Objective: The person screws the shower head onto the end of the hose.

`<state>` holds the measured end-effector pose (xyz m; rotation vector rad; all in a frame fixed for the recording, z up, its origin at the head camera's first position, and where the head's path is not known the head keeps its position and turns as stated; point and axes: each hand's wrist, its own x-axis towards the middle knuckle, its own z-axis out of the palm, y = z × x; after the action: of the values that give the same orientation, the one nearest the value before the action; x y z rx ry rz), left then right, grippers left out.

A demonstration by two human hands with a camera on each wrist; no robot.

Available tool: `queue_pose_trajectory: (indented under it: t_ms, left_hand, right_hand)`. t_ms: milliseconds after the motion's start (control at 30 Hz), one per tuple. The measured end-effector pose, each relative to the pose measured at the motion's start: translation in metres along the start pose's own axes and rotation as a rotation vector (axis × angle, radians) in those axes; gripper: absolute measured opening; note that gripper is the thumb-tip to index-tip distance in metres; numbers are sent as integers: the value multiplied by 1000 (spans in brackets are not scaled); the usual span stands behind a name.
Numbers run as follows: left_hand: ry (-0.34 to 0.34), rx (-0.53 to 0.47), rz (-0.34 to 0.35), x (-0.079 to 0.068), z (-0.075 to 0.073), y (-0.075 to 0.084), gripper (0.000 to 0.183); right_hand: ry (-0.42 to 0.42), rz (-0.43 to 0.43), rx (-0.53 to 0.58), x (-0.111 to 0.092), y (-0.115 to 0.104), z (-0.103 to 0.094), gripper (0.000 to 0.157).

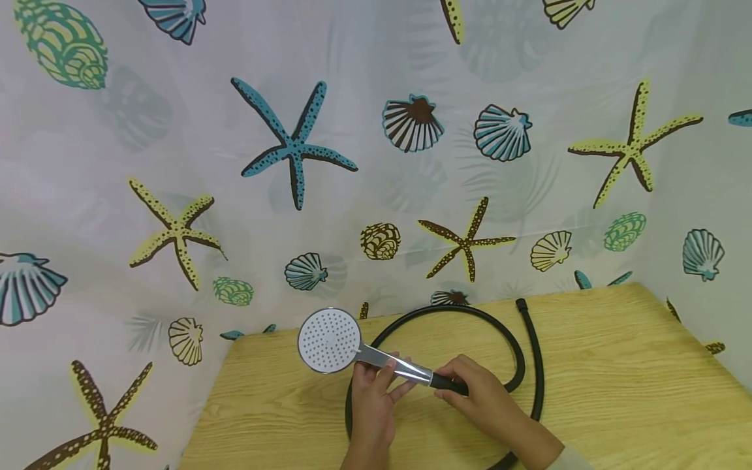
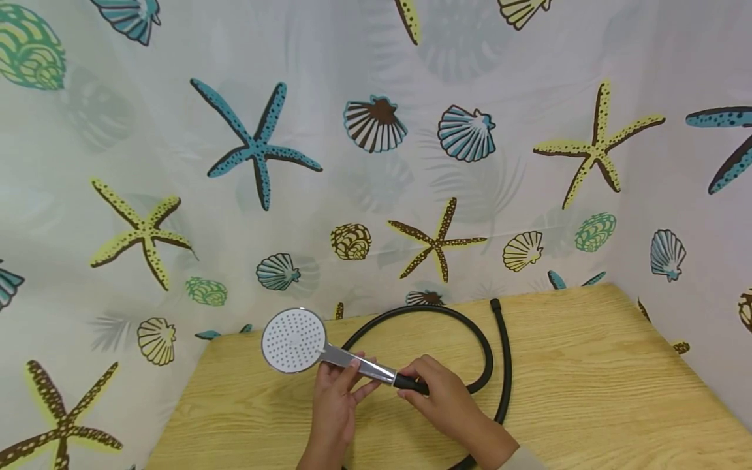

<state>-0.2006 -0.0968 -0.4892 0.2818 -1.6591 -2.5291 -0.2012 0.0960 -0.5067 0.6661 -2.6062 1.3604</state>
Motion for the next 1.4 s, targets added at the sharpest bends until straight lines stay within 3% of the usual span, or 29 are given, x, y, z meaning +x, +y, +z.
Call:
queue_pose_trajectory:
  t_ms: [1400]
  left_hand:
    - [3,-16,8,1,0,-1,42]
  right_hand:
    - [-20,8,7,0,2,-1,20]
